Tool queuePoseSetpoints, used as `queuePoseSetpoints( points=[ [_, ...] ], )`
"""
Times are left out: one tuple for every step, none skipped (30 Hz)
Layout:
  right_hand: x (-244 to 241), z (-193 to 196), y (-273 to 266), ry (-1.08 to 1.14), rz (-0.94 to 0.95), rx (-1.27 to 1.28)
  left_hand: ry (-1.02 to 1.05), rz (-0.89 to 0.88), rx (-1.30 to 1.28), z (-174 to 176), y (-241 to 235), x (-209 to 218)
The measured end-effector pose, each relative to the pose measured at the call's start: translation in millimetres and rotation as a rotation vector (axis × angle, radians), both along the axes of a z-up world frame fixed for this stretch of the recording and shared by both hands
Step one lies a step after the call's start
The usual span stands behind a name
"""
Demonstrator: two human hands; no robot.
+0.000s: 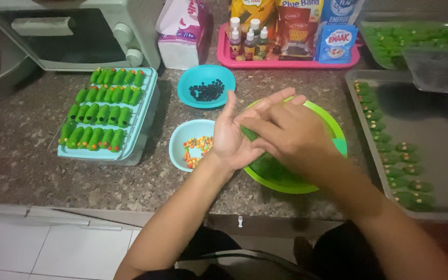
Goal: Shaping green dough into small ridged pastries using hands and a plastic comb
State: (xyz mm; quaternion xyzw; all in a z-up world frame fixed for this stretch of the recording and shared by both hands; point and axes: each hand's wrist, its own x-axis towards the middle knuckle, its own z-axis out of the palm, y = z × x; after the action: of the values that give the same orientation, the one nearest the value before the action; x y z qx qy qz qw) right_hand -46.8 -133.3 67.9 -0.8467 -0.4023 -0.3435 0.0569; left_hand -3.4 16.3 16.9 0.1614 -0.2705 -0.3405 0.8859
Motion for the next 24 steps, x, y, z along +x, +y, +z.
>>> queuePoseSetpoints(
  points=[
    [5.3, -7.1, -0.6, -0.001, -0.001, 0.0, -0.001, -0.001, 0.0, 1.2, 0.6, -2.4],
    [10.7, -14.2, -0.8, -0.08, -0.001, -0.029, 0.02, -0.011, -0.012, 2.4, 1.7, -4.8],
    [16.1, -21.3, -0.9, -0.159, -0.002, -0.059, 0.041, -0.021, -0.024, 3.6, 2.9, -7.2],
    [15.2, -20.3, -2.2, -0.16, -0.001, -0.059, 0.04, -0.02, -0.024, 5.5, 3.1, -7.0],
    [14.2, -19.3, -3.4, -0.149, 0.005, -0.043, 0.035, -0.024, -0.023, 7.4, 3.4, -6.8],
    [12.9, -18.6, -4.8, -0.138, 0.012, -0.028, 0.031, -0.027, -0.024, 9.0, 3.4, -7.1],
    [9.9, -11.1, -5.7, -0.138, 0.013, -0.029, 0.032, -0.026, -0.025, 7.0, 3.3, -5.3],
    [6.8, -3.6, -6.5, -0.122, 0.002, -0.033, 0.041, -0.036, -0.041, 4.7, 3.2, -4.1],
    [3.6, 4.0, -7.2, -0.106, -0.009, -0.037, 0.051, -0.046, -0.056, 2.5, 3.2, -2.9],
    [1.0, 7.6, -9.5, -0.105, -0.007, -0.039, 0.051, -0.044, -0.059, -7.2, 1.9, 3.4],
    [-1.7, 11.3, -11.8, -0.065, 0.02, 0.023, 0.06, -0.083, -0.122, -16.8, 0.5, 9.5],
    [-4.3, 15.2, -13.5, -0.025, 0.049, 0.086, 0.069, -0.121, -0.186, -26.1, -0.2, 15.5],
    [-1.5, 13.4, -16.4, -0.025, 0.053, 0.084, 0.068, -0.117, -0.188, -14.3, 1.1, 11.1],
    [1.5, 10.9, -17.8, -0.076, 0.044, 0.143, 0.057, -0.148, -0.244, -2.9, 4.0, 6.0],
    [4.7, 7.9, -18.9, -0.127, 0.035, 0.203, 0.045, -0.178, -0.301, 7.9, 7.2, 1.3],
    [3.1, 6.0, -23.6, -0.116, 0.045, 0.204, 0.053, -0.166, -0.301, 32.8, 16.3, -6.3],
    [2.1, 3.2, -27.9, -0.112, -0.019, 0.207, 0.121, -0.01, -0.082, 56.9, 25.6, -12.9],
    [-0.3, -1.3, -32.1, -0.098, -0.081, 0.206, 0.198, 0.145, 0.136, 78.6, 35.1, -20.9],
    [-7.6, 4.5, -25.2, -0.078, -0.07, 0.204, 0.218, 0.157, 0.134, 88.2, 45.5, -24.0],
    [-13.0, 11.5, -17.8, -0.037, -0.048, 0.207, 0.251, 0.206, 0.127, 99.1, 56.8, -25.5],
    [-18.2, 19.5, -10.4, 0.004, -0.025, 0.21, 0.284, 0.254, 0.119, 110.8, 68.2, -27.0],
    [-12.0, 14.4, -1.7, 0.008, -0.014, 0.209, 0.288, 0.266, 0.116, 98.4, 84.2, -15.6],
    [-6.1, 9.8, 6.9, 0.069, 0.018, 0.131, 0.212, 0.268, 0.06, 86.6, 100.3, -4.7],
    [-1.2, 5.4, 14.1, 0.128, 0.042, 0.054, 0.135, 0.262, 0.004, 74.9, 114.7, 6.8]
  ],
)
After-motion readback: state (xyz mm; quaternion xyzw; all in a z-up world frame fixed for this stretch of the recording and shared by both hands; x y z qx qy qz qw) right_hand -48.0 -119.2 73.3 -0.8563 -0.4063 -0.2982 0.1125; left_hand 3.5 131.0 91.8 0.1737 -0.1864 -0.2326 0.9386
